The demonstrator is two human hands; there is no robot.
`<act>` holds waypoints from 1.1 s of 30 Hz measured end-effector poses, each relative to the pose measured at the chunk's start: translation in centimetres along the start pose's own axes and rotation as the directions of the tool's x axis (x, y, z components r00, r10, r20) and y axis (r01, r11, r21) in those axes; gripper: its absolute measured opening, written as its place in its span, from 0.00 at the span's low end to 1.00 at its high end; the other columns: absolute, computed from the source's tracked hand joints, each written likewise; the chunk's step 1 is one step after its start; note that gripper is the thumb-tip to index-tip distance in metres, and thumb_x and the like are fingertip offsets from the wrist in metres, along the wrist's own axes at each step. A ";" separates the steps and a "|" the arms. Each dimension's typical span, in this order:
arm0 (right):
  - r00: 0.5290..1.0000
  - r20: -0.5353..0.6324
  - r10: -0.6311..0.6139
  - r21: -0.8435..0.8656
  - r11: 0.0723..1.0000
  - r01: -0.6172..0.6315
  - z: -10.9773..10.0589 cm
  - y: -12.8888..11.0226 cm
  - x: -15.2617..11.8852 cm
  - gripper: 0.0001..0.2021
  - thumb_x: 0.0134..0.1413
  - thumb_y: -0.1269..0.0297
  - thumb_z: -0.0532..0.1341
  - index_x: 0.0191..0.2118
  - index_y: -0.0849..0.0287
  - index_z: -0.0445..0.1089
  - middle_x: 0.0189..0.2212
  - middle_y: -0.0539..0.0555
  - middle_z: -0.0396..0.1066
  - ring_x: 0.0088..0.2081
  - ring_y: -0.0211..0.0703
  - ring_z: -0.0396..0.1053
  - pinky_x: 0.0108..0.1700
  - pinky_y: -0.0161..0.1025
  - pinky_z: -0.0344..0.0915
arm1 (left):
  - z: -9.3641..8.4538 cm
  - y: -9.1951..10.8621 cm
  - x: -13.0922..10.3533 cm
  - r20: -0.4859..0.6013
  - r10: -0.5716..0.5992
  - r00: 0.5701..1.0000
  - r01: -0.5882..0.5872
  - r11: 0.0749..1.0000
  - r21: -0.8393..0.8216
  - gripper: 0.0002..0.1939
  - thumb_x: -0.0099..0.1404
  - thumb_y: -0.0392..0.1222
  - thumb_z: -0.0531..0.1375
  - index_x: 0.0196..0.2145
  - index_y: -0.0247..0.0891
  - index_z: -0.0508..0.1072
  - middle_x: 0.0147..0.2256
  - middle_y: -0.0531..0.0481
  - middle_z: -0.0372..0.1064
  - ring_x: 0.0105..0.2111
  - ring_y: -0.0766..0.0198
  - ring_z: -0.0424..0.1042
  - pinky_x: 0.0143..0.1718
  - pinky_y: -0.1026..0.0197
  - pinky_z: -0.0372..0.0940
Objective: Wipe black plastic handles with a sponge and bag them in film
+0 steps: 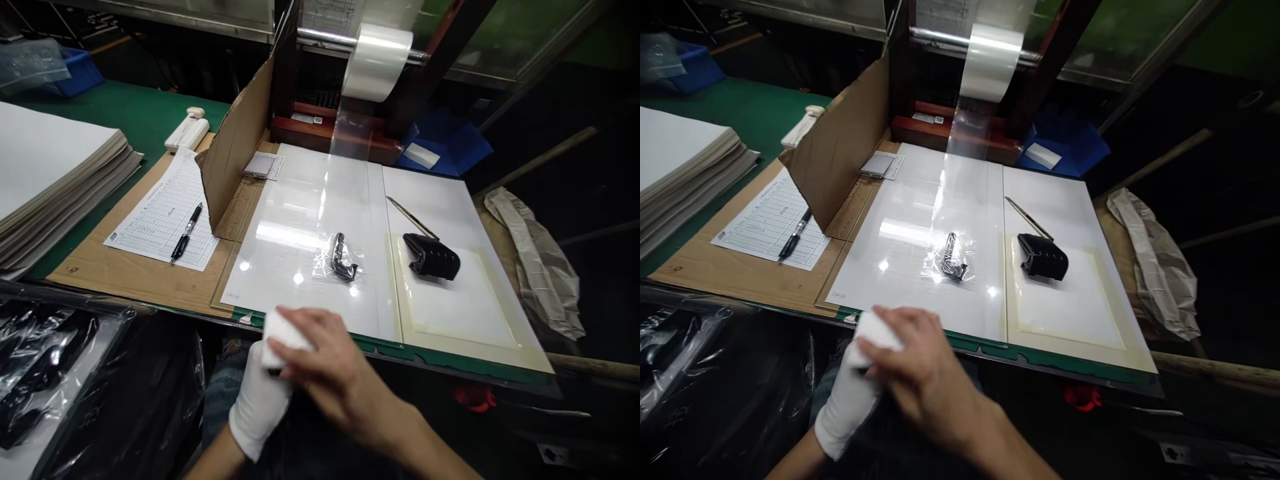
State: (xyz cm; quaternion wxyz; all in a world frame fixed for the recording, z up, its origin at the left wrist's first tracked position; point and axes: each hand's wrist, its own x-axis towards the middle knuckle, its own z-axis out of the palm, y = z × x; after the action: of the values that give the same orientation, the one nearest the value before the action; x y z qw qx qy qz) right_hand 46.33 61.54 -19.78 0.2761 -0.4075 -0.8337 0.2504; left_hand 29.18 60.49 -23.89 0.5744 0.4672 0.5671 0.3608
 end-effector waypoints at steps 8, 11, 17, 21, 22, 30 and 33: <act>0.988 -0.131 0.081 -0.005 0.997 -0.083 1.3 -0.2 -0.1 0.19 0.67 0.67 0.59 0.61 0.48 0.68 0.66 0.56 0.62 0.61 0.53 0.60 0.59 0.58 0.65 | 0.3 -1.7 -0.1 -0.002 0.118 0.993 -0.118 0.993 -0.030 0.18 0.70 0.47 0.58 0.51 0.36 0.78 0.41 0.43 0.81 0.38 0.56 0.79 0.43 0.59 0.75; 0.967 -0.188 0.171 0.005 0.985 -0.173 1.6 -0.3 -0.2 0.21 0.67 0.69 0.58 0.63 0.46 0.66 0.65 0.55 0.63 0.62 0.51 0.61 0.58 0.57 0.65 | 0.3 -2.0 -0.2 -0.026 0.143 0.989 -0.143 0.990 0.016 0.20 0.69 0.46 0.61 0.57 0.39 0.75 0.49 0.45 0.79 0.47 0.55 0.78 0.53 0.58 0.71; 0.955 -0.221 0.195 0.042 0.981 -0.191 2.3 -0.3 -0.7 0.22 0.67 0.69 0.59 0.63 0.43 0.65 0.67 0.54 0.60 0.64 0.52 0.58 0.61 0.59 0.62 | -0.4 -2.3 0.0 -0.061 0.205 0.977 -0.202 0.978 0.054 0.19 0.70 0.44 0.59 0.55 0.36 0.76 0.45 0.44 0.80 0.43 0.57 0.80 0.47 0.63 0.73; 0.964 -0.194 0.184 0.054 0.983 -0.177 2.8 -0.3 0.6 0.23 0.67 0.69 0.59 0.64 0.42 0.65 0.66 0.55 0.61 0.64 0.52 0.59 0.60 0.59 0.64 | -1.5 -2.3 -0.2 -0.123 0.303 0.945 -0.289 0.949 0.123 0.19 0.70 0.41 0.60 0.58 0.40 0.74 0.51 0.46 0.79 0.48 0.60 0.79 0.48 0.68 0.72; 0.968 -0.189 0.162 0.067 0.986 -0.152 3.0 -0.2 1.8 0.22 0.67 0.67 0.59 0.63 0.43 0.66 0.66 0.55 0.61 0.63 0.52 0.59 0.60 0.59 0.64 | -1.7 -2.3 -0.3 -0.132 0.331 0.934 -0.314 0.940 0.129 0.19 0.70 0.41 0.60 0.57 0.41 0.74 0.50 0.47 0.79 0.47 0.60 0.80 0.47 0.68 0.73; 0.921 -0.191 0.340 0.234 0.927 -0.293 0.4 3.4 13.6 0.19 0.62 0.55 0.65 0.57 0.51 0.73 0.68 0.57 0.60 0.70 0.53 0.52 0.70 0.61 0.49 | -3.3 0.5 -1.8 -0.227 0.339 0.913 -0.331 0.941 0.074 0.19 0.69 0.41 0.63 0.56 0.52 0.74 0.53 0.58 0.77 0.53 0.63 0.76 0.58 0.66 0.69; 0.890 -0.343 0.302 0.236 0.944 -0.229 0.1 2.5 9.9 0.14 0.65 0.60 0.63 0.54 0.50 0.75 0.64 0.54 0.65 0.67 0.49 0.57 0.69 0.57 0.54 | -3.2 1.8 -1.4 -0.250 0.241 0.938 -0.241 0.970 0.030 0.16 0.67 0.46 0.65 0.53 0.49 0.77 0.51 0.56 0.79 0.52 0.62 0.77 0.54 0.68 0.71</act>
State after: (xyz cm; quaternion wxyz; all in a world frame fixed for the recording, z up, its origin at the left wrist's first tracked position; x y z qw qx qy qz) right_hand 42.55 71.03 -18.91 0.4304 -0.5300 -0.6741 0.2818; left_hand 26.06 60.11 -21.54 0.4493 0.4832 0.5738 0.4852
